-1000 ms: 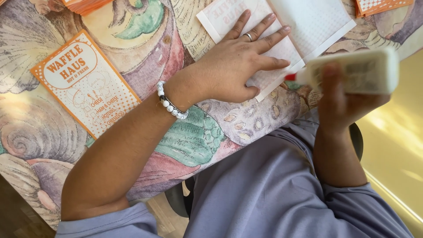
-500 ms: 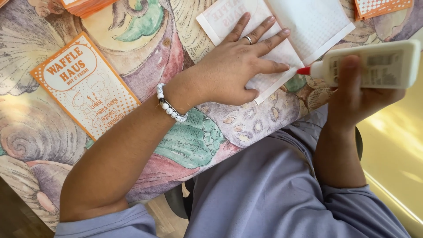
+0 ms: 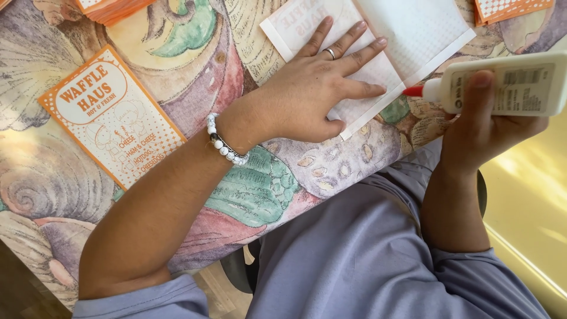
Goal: Applying glue to the edges of paper bags and folding them to assemble or seal them.
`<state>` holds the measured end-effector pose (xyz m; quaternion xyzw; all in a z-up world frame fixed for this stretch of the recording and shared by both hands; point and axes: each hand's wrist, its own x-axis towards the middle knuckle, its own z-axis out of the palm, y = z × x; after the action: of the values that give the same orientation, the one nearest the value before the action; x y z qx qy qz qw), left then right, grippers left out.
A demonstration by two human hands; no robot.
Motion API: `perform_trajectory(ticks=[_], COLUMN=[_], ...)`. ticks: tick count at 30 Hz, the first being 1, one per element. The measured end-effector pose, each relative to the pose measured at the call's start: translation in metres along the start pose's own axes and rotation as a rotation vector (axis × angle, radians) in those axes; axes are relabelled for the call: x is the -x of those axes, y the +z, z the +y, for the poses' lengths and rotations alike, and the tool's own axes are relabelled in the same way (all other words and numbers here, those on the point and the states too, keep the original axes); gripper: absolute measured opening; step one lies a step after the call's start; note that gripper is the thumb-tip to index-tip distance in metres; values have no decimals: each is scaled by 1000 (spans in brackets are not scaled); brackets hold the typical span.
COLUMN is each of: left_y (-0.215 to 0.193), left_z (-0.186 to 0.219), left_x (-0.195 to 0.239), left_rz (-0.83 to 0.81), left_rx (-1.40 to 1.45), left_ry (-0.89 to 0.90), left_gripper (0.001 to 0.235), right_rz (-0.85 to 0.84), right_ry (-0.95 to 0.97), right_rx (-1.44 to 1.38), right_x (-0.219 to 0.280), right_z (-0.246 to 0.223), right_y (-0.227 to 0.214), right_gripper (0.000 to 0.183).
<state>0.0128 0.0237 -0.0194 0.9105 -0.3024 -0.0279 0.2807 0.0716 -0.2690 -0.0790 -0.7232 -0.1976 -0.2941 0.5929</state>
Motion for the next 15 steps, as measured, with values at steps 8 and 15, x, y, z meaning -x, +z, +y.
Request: perform_trajectory(ticks=[8, 15], left_y=[3, 0], left_z=[-2, -1], left_x=[1, 0], left_rz=[16, 6], left_rx=[20, 32], left_ry=[13, 12], left_gripper=[72, 71], right_rz=[-56, -48], right_ry=[-21, 5], right_rx=[53, -1], right_x=[-16, -4], right_z=[-16, -5], right_y=[9, 3], right_gripper=[36, 40])
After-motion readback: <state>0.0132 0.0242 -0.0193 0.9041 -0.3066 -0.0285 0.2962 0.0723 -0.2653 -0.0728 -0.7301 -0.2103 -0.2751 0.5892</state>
